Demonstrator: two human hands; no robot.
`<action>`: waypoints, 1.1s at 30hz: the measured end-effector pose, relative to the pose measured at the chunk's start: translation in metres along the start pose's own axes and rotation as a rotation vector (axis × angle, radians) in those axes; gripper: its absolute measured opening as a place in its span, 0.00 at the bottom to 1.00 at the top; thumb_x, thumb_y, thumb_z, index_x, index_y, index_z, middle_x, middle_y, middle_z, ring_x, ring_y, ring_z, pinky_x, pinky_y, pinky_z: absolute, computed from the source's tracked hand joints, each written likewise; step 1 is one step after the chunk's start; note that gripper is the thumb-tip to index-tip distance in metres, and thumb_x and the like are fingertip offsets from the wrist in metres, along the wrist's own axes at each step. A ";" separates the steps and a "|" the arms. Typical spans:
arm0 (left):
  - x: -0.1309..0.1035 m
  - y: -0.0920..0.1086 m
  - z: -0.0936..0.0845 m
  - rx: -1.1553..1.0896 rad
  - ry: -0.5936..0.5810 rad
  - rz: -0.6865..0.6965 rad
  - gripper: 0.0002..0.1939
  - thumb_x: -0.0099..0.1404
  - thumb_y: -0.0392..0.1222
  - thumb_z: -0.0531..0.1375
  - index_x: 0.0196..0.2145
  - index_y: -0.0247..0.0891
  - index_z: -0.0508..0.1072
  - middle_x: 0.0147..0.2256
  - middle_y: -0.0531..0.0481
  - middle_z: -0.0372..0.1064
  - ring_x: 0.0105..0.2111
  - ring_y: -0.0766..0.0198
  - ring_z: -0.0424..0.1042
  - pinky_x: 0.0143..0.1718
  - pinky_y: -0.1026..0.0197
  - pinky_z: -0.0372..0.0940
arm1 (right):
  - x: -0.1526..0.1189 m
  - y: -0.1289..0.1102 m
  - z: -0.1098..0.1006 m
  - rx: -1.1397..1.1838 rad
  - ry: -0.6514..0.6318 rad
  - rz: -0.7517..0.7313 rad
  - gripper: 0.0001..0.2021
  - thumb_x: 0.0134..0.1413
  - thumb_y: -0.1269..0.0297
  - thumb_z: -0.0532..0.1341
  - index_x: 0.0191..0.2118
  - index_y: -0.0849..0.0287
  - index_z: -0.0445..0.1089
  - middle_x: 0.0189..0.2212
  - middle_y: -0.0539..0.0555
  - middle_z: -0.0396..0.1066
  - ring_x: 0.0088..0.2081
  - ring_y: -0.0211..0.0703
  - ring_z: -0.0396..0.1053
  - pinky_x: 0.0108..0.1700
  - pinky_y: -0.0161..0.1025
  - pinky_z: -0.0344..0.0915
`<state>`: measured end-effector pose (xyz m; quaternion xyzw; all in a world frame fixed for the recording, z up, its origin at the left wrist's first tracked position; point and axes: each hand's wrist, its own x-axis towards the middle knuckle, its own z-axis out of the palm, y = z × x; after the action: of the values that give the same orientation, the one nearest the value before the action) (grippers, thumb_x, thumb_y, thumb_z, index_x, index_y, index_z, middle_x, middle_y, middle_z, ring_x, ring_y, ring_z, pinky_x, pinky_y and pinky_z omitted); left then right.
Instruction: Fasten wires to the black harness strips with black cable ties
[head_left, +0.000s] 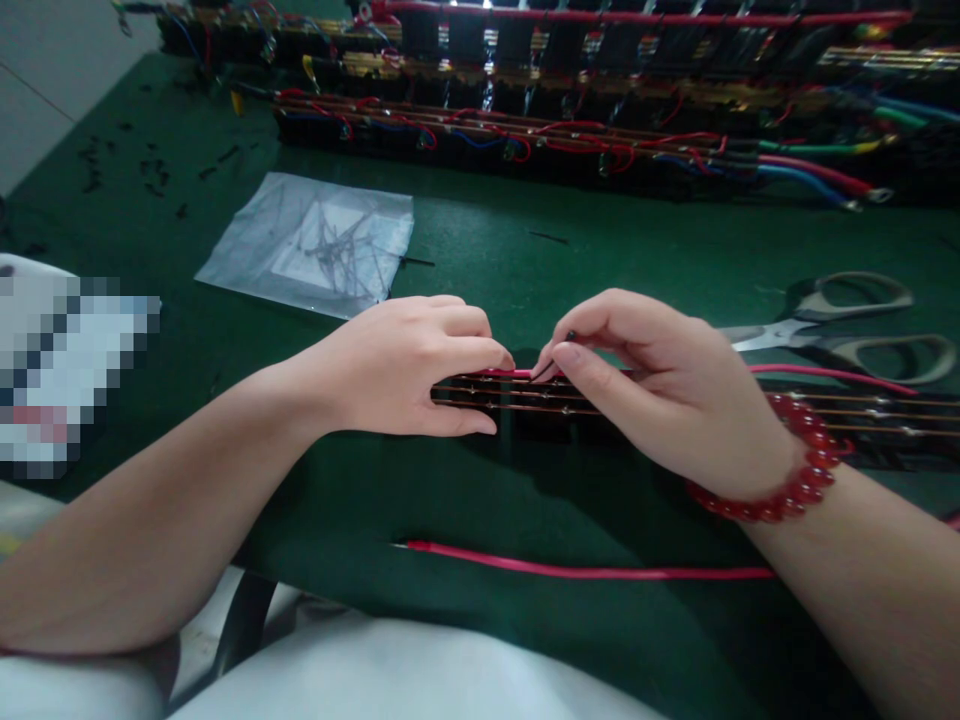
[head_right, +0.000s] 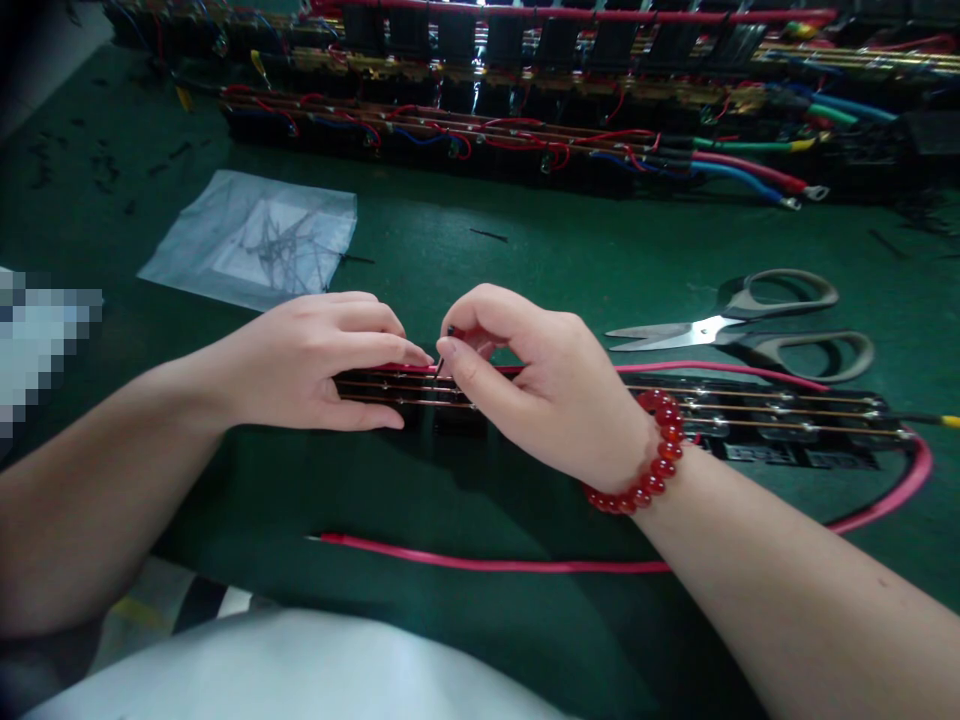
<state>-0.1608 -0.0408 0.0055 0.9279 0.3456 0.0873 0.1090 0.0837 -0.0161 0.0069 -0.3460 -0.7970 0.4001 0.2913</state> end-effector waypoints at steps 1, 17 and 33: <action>0.000 0.000 0.000 -0.001 -0.003 -0.002 0.17 0.69 0.50 0.62 0.51 0.40 0.76 0.42 0.45 0.75 0.41 0.57 0.73 0.41 0.58 0.65 | 0.000 0.000 0.000 -0.012 -0.002 -0.003 0.04 0.62 0.62 0.63 0.35 0.51 0.72 0.31 0.51 0.77 0.30 0.44 0.74 0.33 0.41 0.72; 0.001 0.000 0.000 -0.008 0.016 0.014 0.17 0.69 0.50 0.62 0.49 0.38 0.76 0.42 0.45 0.74 0.41 0.57 0.73 0.39 0.59 0.64 | 0.003 -0.001 -0.001 -0.116 -0.092 -0.157 0.06 0.61 0.65 0.61 0.32 0.51 0.71 0.29 0.49 0.75 0.28 0.41 0.70 0.32 0.40 0.68; 0.000 0.000 0.000 0.005 0.007 0.004 0.16 0.70 0.51 0.61 0.49 0.39 0.77 0.42 0.45 0.75 0.41 0.58 0.73 0.39 0.59 0.64 | 0.002 0.001 -0.002 -0.174 -0.151 -0.248 0.05 0.59 0.70 0.61 0.32 0.53 0.69 0.27 0.50 0.72 0.29 0.40 0.69 0.31 0.39 0.65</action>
<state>-0.1605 -0.0406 0.0057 0.9287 0.3441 0.0896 0.1052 0.0847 -0.0133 0.0075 -0.2380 -0.8848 0.3157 0.2467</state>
